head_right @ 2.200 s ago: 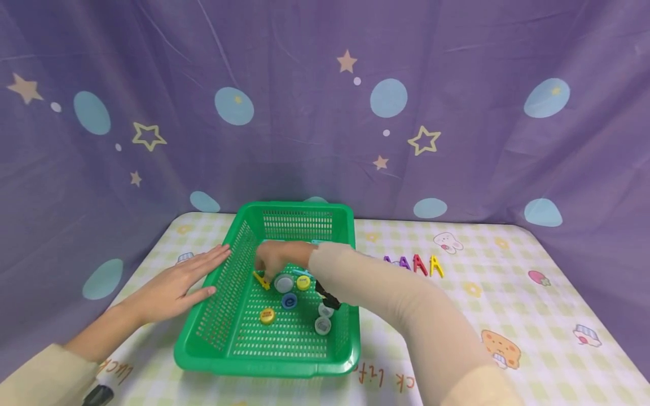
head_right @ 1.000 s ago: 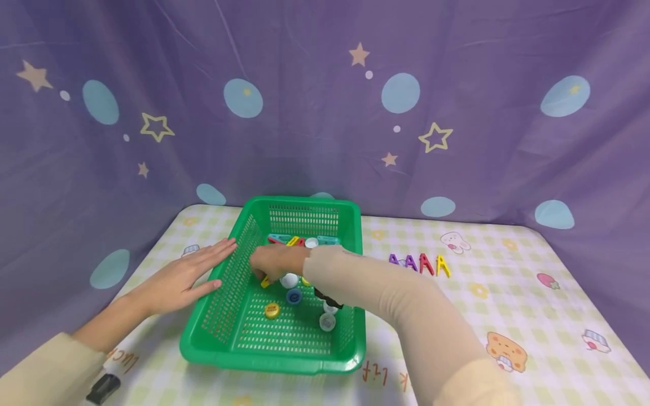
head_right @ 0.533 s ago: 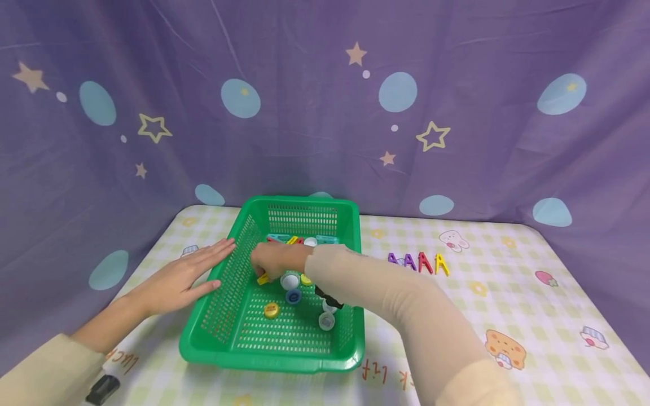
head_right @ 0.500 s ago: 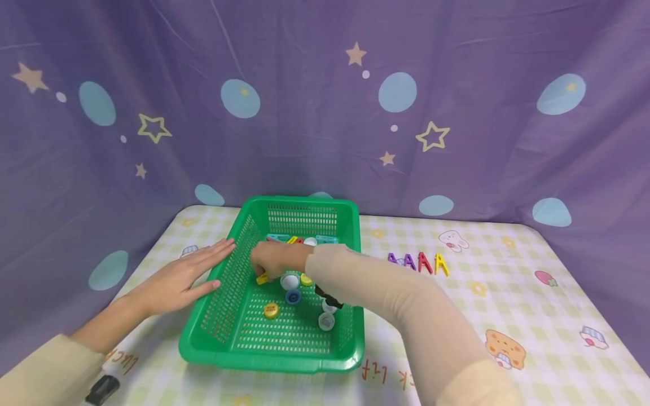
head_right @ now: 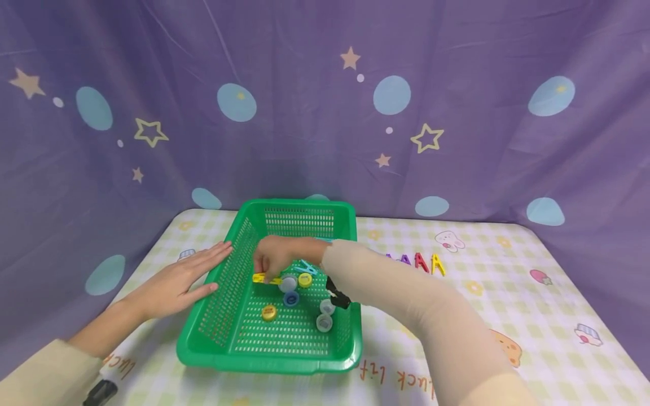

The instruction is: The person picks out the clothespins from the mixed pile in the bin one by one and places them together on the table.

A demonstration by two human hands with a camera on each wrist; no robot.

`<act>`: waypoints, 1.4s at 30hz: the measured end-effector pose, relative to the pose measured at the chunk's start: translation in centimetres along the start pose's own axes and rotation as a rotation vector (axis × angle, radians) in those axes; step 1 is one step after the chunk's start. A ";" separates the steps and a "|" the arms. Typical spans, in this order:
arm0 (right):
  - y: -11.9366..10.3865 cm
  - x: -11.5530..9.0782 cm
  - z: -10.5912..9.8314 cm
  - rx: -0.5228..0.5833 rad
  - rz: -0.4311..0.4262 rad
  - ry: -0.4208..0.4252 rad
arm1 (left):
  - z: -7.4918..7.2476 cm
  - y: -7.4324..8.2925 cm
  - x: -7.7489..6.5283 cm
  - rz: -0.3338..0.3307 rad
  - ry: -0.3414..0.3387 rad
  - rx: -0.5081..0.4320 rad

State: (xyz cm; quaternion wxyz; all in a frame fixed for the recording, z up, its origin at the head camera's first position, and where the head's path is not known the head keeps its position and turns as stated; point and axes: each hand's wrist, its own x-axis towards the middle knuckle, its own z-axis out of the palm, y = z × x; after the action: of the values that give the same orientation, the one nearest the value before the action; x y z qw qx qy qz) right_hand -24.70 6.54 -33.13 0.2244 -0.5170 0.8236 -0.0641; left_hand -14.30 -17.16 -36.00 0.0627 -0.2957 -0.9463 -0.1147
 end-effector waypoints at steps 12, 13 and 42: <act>1.3 -3.7 -1.3 0.222 -0.068 -0.050 | 0.0 0.1 0.0 0.004 0.005 0.012; 1.5 -4.0 -1.4 0.247 -0.070 -0.049 | 0.0 0.2 0.0 0.000 0.005 0.008; 5.5 -14.9 -1.2 0.663 0.307 0.222 | 0.0 0.0 0.2 0.007 0.000 0.008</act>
State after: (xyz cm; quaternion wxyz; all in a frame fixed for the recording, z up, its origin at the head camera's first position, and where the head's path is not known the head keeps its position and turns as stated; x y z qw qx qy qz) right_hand -24.30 22.04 -29.43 0.2957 -0.2768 0.8453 -0.3483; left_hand -14.44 -17.07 -36.00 0.0642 -0.2989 -0.9457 -0.1105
